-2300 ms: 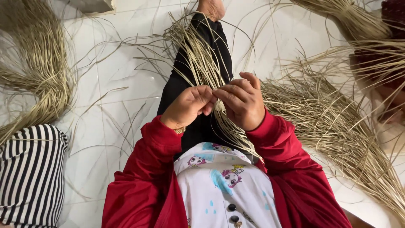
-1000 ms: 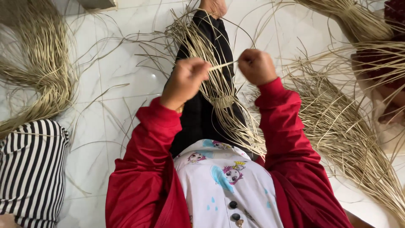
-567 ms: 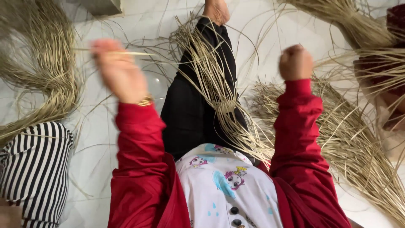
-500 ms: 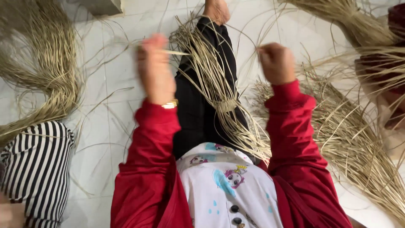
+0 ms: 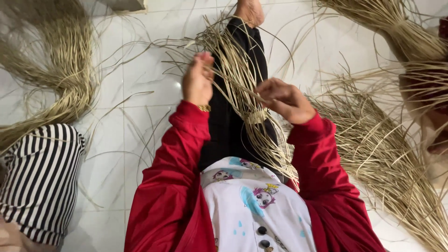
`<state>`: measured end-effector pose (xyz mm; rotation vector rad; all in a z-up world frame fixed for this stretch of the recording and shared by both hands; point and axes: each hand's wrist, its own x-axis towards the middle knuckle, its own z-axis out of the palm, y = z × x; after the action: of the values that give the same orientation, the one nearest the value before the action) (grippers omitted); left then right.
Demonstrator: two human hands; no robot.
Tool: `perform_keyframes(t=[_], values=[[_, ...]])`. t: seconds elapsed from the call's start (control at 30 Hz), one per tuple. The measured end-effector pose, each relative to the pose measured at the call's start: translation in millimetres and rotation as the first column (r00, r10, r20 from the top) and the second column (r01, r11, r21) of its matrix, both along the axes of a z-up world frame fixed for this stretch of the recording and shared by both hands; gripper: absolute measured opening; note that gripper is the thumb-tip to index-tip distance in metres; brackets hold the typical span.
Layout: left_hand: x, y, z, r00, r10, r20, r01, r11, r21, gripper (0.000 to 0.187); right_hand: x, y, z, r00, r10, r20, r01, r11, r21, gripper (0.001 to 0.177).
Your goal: A person is weaving long, thin strips of dried plant material together by hand while sitting on the floor.
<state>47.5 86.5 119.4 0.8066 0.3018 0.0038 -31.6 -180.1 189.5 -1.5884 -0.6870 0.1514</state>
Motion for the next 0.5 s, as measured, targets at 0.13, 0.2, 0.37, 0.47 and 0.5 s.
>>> perform_keyframes(t=[0.13,0.2,0.37,0.47,0.5], values=[[44,72,-62,0.926,0.373,-0.051,-0.365,0.923,0.124,0.029,-23,-51,-16,0.986,0.066,-0.155,-0.082,0.992,-0.101,0.016],[56,95,-85,0.863,0.499,-0.080,-0.485,0.862,0.150,0.065,-33,-70,-23,0.978,0.045,-0.205,-0.087,0.976,-0.201,0.013],[63,121,-101,0.848,0.525,-0.078,-0.510,0.847,0.151,0.036,-56,-88,-24,0.955,-0.038,-0.293,-0.046,0.960,-0.275,0.013],[66,131,-108,0.836,0.545,-0.066,-0.532,0.834,0.143,0.031,-54,-98,-31,0.984,0.049,-0.170,-0.080,0.980,-0.182,0.016],[63,127,-97,0.834,0.547,-0.065,-0.535,0.833,0.142,0.031,-55,-99,-31,0.984,0.052,-0.170,-0.084,0.980,-0.183,0.016]])
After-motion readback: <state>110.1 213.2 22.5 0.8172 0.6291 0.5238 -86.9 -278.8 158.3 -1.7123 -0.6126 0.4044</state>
